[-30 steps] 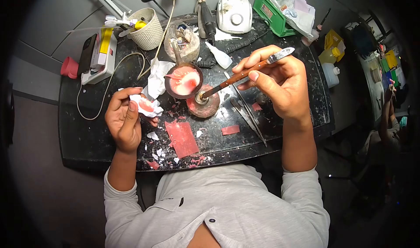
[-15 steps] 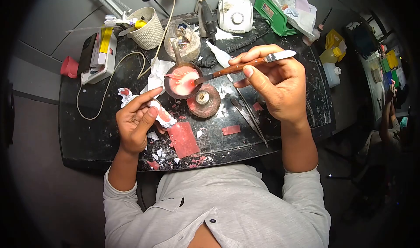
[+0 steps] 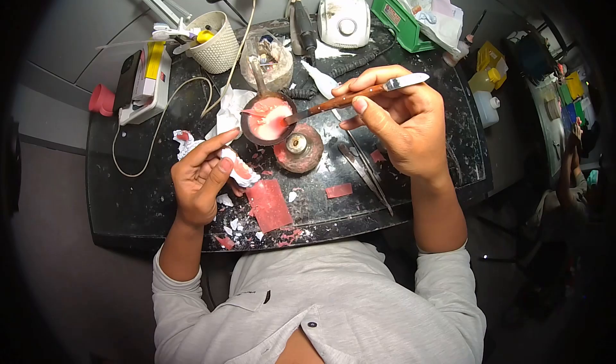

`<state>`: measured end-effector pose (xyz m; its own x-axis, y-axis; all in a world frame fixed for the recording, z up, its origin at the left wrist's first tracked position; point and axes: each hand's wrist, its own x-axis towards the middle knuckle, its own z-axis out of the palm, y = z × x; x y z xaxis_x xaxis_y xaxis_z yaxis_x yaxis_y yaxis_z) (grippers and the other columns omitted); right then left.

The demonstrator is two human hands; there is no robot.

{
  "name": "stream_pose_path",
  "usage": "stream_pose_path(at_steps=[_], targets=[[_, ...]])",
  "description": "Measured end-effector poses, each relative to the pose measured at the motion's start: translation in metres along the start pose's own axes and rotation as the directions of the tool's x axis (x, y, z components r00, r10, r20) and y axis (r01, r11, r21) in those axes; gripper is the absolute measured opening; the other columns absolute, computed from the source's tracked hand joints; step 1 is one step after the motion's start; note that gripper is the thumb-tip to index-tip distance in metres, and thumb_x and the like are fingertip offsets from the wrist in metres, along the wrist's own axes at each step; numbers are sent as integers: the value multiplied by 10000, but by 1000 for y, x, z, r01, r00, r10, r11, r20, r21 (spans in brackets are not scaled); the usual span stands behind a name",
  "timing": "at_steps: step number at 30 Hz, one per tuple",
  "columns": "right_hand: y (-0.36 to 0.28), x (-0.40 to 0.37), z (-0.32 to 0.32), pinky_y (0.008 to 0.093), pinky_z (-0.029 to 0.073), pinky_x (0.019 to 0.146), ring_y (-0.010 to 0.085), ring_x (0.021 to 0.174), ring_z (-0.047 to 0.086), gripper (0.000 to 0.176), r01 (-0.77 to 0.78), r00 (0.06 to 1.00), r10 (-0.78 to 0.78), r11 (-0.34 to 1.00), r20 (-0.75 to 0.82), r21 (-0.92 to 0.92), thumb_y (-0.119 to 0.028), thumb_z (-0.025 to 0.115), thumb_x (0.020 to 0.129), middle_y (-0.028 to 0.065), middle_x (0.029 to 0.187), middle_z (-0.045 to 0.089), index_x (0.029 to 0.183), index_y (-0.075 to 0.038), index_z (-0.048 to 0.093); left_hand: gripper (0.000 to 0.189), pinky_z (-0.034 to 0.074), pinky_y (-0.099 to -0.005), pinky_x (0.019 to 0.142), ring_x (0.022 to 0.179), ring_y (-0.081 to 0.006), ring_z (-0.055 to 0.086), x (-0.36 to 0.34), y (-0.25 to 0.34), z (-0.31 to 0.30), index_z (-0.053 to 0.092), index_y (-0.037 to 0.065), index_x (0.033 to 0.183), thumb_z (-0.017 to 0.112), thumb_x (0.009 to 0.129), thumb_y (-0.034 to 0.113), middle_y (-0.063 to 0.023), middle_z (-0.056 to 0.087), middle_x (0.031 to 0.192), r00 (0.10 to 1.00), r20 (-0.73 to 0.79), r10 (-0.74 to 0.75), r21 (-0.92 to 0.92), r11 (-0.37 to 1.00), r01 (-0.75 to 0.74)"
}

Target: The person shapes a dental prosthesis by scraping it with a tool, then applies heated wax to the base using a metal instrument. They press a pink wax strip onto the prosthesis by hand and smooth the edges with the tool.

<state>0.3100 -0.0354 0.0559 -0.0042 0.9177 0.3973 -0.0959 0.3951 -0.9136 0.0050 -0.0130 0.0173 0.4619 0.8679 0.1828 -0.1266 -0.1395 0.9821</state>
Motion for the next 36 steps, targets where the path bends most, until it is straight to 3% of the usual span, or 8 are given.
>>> stream_pose_path(at_steps=[10,16,25,28,36], targets=[[-2,0,0,321,631,736,255,987,700,155,-13,1000,13,1000,-10,6,52,593,934,191,1069,685,1089,48,592,345,545,-194,581,745,-92,653,1,2,2,533,-104,1297,568,978,23,-115,661,929,1000,-18,25,-16,1000,-25],[-1,1,1,320,632,731,256,984,702,156,-15,1000,15,1000,-10,-9,54,594,933,190,1066,688,1088,46,591,348,537,-217,541,683,-102,635,1,1,1,524,-115,1287,555,981,49,-132,669,878,998,-38,42,9,999,-42],[-2,1,-16,337,642,704,258,924,709,157,3,1000,-5,997,28,72,-5,600,916,235,1013,678,1052,69,575,345,545,-215,578,713,-103,642,2,-1,1,492,-82,1276,587,979,65,-123,658,892,999,-49,5,-98,995,-10],[-3,2,-13,333,636,704,248,905,709,147,-30,999,29,999,18,32,-6,605,907,220,984,678,1032,67,579,332,548,-247,547,673,-153,658,2,-8,1,438,-66,1249,568,993,100,-130,649,870,995,-84,-46,-151,988,33],[-1,0,-10,319,625,705,240,906,706,123,-33,999,33,999,4,-10,23,596,905,219,980,687,1021,64,586,277,610,-321,618,740,-202,690,2,-13,0,446,-41,1226,539,1012,109,-167,640,978,980,29,-198,-334,922,197]])
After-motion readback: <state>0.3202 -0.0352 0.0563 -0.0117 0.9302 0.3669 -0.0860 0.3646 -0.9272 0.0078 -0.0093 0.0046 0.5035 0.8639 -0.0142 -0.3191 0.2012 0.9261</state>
